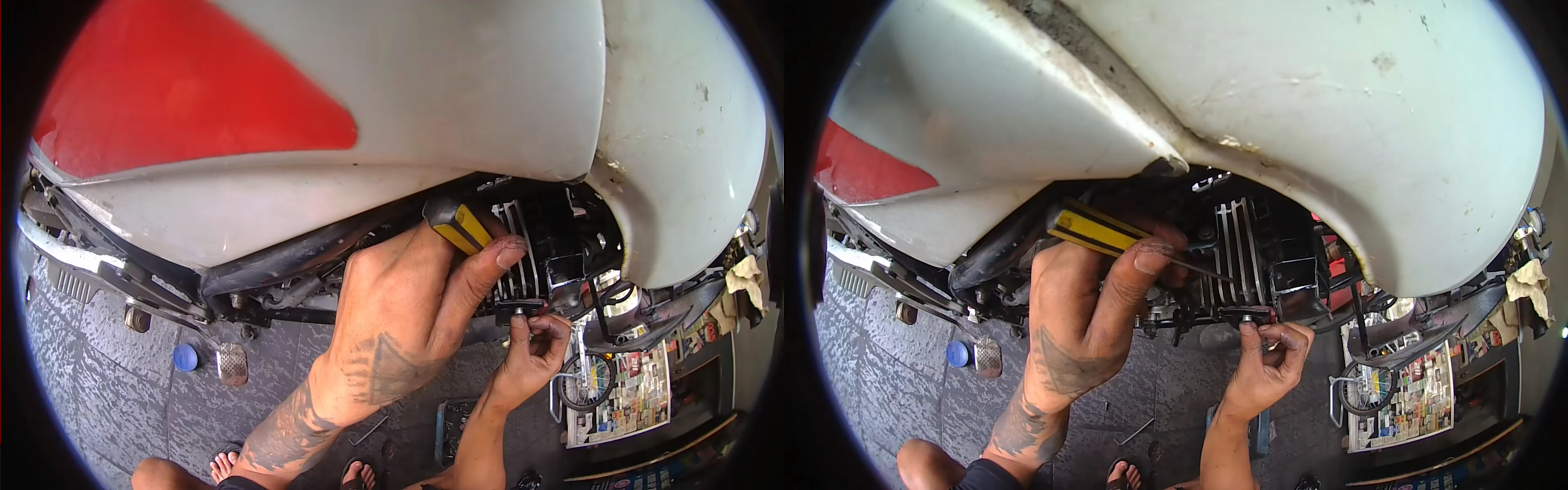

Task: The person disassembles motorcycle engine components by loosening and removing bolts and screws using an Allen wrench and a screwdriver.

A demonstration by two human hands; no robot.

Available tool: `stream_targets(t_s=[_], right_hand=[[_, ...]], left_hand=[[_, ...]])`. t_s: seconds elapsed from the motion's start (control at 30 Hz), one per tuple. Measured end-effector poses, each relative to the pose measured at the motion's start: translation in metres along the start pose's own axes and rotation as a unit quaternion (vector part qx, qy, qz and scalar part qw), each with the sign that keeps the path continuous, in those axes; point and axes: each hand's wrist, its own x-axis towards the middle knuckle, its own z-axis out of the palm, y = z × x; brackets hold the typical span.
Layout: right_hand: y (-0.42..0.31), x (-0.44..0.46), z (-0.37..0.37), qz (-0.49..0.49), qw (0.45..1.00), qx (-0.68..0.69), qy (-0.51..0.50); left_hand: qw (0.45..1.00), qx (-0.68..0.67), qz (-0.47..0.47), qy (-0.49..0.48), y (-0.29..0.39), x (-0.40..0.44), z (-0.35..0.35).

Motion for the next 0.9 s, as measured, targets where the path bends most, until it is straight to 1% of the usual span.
stream_targets(t_s=[0.07, 0.1, 0.2, 0.27, 0.37, 0.47, 0.6, 0.7, 0.77, 0.8, 0.83, 0.9], right_hand=[[0.002, 0.0, -0.001, 0.005, 1.0, 0.008, 0.002], [0.001, 0.0, 0.002, 0.004, 1.0, 0.008, 0.003], [0.001, 0.0, 0.002, 0.003, 1.0, 0.015, 0.009], [0.001, -0.001, 0.003, -0.004, 1.0, 0.019, 0.011], [0.001, -0.001, 0.001, 0.007, 1.0, 0.011, 0.005], [0.002, -0.001, 0.001, 0.013, 0.999, 0.028, 0.009], [0.002, 0.0, 0.0, 0.013, 1.0, 0.016, 0.007], [0.003, 0.0, -0.001, 0.006, 1.0, 0.01, 0.004], [0.003, 0.0, -0.001, 0.012, 1.0, 0.017, 0.002], [0.003, -0.001, 0.0, 0.011, 1.0, 0.017, 0.001], [0.003, -0.001, 0.001, 0.002, 1.0, 0.017, 0.002], [0.003, -0.002, 0.0, -0.005, 1.0, 0.017, 0.003]], left_hand=[[0.997, -0.014, 0.066, 0.023, -0.005, 0.0, 0.003], [0.997, -0.014, 0.067, 0.023, -0.004, 0.002, 0.001], [0.998, 0.013, 0.057, 0.016, -0.005, 0.003, 0.0], [1.0, 0.025, 0.012, 0.006, -0.006, 0.006, 0.001], [1.0, 0.007, -0.006, 0.008, -0.006, 0.008, 0.002], [1.0, 0.02, 0.004, -0.005, -0.004, 0.007, 0.001], [1.0, 0.012, 0.02, -0.003, -0.006, 0.011, 0.002], [1.0, -0.002, 0.009, -0.006, -0.005, 0.012, 0.001], [0.998, -0.028, -0.023, -0.052, -0.004, 0.013, -0.002], [0.998, -0.028, -0.024, -0.051, -0.006, 0.013, -0.003], [0.998, -0.008, 0.026, -0.061, -0.008, 0.013, -0.005], [0.995, 0.013, 0.074, -0.073, -0.008, 0.014, -0.005]])
